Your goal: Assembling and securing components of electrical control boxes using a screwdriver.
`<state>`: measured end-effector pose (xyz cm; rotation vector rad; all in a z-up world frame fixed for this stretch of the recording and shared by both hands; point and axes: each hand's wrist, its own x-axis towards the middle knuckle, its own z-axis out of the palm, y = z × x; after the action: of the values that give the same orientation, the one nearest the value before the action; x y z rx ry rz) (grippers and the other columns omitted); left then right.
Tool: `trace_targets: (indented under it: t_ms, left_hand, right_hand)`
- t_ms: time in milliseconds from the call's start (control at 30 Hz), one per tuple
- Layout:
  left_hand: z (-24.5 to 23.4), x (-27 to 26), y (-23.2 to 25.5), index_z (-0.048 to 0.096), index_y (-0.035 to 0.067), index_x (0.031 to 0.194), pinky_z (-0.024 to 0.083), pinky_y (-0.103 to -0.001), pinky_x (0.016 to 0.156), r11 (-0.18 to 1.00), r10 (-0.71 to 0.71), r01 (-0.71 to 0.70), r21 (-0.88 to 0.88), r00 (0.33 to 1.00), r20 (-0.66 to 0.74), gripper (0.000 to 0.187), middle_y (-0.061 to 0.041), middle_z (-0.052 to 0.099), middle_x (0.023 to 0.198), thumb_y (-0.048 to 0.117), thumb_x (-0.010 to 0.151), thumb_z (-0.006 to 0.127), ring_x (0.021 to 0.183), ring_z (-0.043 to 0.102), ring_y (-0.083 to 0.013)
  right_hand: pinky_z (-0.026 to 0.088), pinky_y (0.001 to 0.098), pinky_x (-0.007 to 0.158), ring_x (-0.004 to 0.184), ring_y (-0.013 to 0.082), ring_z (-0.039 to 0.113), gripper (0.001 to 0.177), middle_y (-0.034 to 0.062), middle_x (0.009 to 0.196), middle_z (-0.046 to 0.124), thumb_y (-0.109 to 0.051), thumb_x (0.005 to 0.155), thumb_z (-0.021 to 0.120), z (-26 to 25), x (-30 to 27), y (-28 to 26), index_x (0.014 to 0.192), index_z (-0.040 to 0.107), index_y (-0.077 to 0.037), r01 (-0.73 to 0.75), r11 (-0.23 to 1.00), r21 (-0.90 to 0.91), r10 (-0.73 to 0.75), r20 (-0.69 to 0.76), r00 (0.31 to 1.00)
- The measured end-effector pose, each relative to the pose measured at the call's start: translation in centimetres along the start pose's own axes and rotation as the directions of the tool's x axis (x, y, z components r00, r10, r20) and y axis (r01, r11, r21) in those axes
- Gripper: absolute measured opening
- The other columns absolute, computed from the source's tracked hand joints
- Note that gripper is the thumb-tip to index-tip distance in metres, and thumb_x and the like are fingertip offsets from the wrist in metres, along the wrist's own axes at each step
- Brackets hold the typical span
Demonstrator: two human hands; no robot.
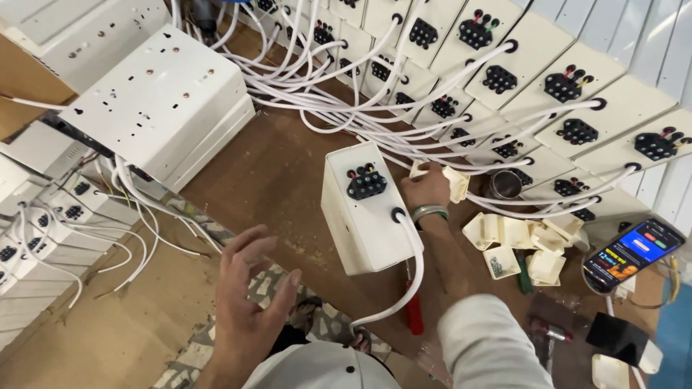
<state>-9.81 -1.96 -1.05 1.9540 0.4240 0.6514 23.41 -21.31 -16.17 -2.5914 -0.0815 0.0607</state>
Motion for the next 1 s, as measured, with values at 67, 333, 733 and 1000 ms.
trace_targets:
  t_ms: [67, 333, 733, 1000]
  left_hand:
    - [-0.2, 0.9, -0.1, 0.059, 0.005, 0.125, 0.057, -0.037, 0.094, 1.0, 0.005, -0.004, -0.024, 1.0, 0.015, 0.046, -0.017, 0.052, 0.144, 0.013, 0.084, 0.079, 0.126, 0.059, -0.0276]
    - [0.6, 3.0, 0.0, 0.067, 0.007, 0.122, 0.064, -0.031, 0.084, 0.973, 0.116, -0.083, -0.215, 0.983, 0.145, 0.034, -0.01, 0.074, 0.118, 0.01, 0.091, 0.079, 0.1, 0.076, -0.0198]
    - [3.0, 5.1, 0.9, 0.054, -0.001, 0.14, 0.062, -0.033, 0.093, 0.424, 0.115, 0.622, -0.659, 0.684, 0.72, 0.048, -0.013, 0.07, 0.12, 0.017, 0.098, 0.069, 0.108, 0.07, -0.0183]
    - [-0.9, 7.9, -1.6, 0.065, 0.002, 0.134, 0.04, -0.022, 0.056, 0.749, 0.031, 0.503, -0.432, 0.624, 0.781, 0.039, 0.002, 0.049, 0.079, 0.014, 0.098, 0.071, 0.068, 0.044, -0.0044]
  right_hand:
    - [0.06, 0.038, 0.079, 0.087, 0.0272, 0.075, 0.045, 0.0138, 0.094, 0.079, -0.024, 0.077, 0.079, -1.2, -0.5, 1.1, 0.115, 0.066, -0.004, 0.021, 0.98, 0.199, -0.002, -0.099, 0.995]
    - [0.047, 0.0179, 0.049, 0.059, 0.0044, 0.058, 0.03, 0.003, 0.088, 0.069, -0.009, 0.101, 0.068, -14.8, -18.0, -3.9, 0.129, 0.064, 0.0, 0.073, 0.265, 0.962, 0.032, -0.084, 0.996]
    - [0.052, 0.0274, 0.058, 0.068, 0.0153, 0.065, 0.027, 0.0117, 0.085, 0.072, -0.004, 0.096, 0.077, -11.3, -29.6, -9.1, 0.118, 0.068, 0.009, -0.008, 0.31, 0.951, -0.018, 0.014, 1.0]
    - [0.061, 0.0421, 0.09, 0.118, 0.0335, 0.067, 0.076, 0.0185, 0.131, 0.061, -0.023, 0.069, 0.09, -13.6, -29.3, -15.2, 0.136, 0.059, -0.005, 0.464, 0.886, 0.024, -0.451, -0.199, 0.87]
